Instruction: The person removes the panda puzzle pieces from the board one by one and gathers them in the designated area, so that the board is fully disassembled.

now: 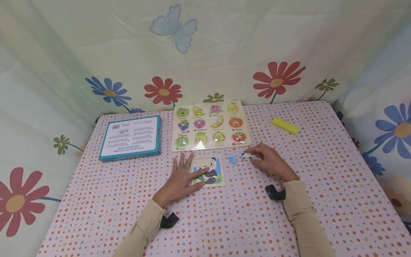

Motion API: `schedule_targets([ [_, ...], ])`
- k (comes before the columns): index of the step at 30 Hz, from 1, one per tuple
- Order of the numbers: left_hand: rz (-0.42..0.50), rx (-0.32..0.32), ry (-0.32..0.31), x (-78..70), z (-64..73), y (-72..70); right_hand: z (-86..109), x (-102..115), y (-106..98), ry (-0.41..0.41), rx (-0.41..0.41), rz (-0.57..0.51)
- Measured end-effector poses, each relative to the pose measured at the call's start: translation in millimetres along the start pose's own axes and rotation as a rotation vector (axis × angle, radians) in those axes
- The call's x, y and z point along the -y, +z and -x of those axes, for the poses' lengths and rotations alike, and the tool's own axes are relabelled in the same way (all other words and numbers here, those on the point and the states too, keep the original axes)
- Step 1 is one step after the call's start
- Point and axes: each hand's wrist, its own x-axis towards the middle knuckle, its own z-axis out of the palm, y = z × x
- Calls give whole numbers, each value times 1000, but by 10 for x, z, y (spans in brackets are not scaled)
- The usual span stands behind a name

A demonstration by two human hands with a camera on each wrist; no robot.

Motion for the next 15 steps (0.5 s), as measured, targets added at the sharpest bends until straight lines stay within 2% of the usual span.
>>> schedule_targets([
  [5, 3, -8, 9, 5, -1, -6, 4, -3, -41, -12, -21, -30],
  [12, 12, -4, 9, 6, 7, -6, -49, 82, -10, -118, -129, -58],
  [15, 17, -6, 9, 4, 8, -6, -115, 182, 66, -155, -144, -86],
])
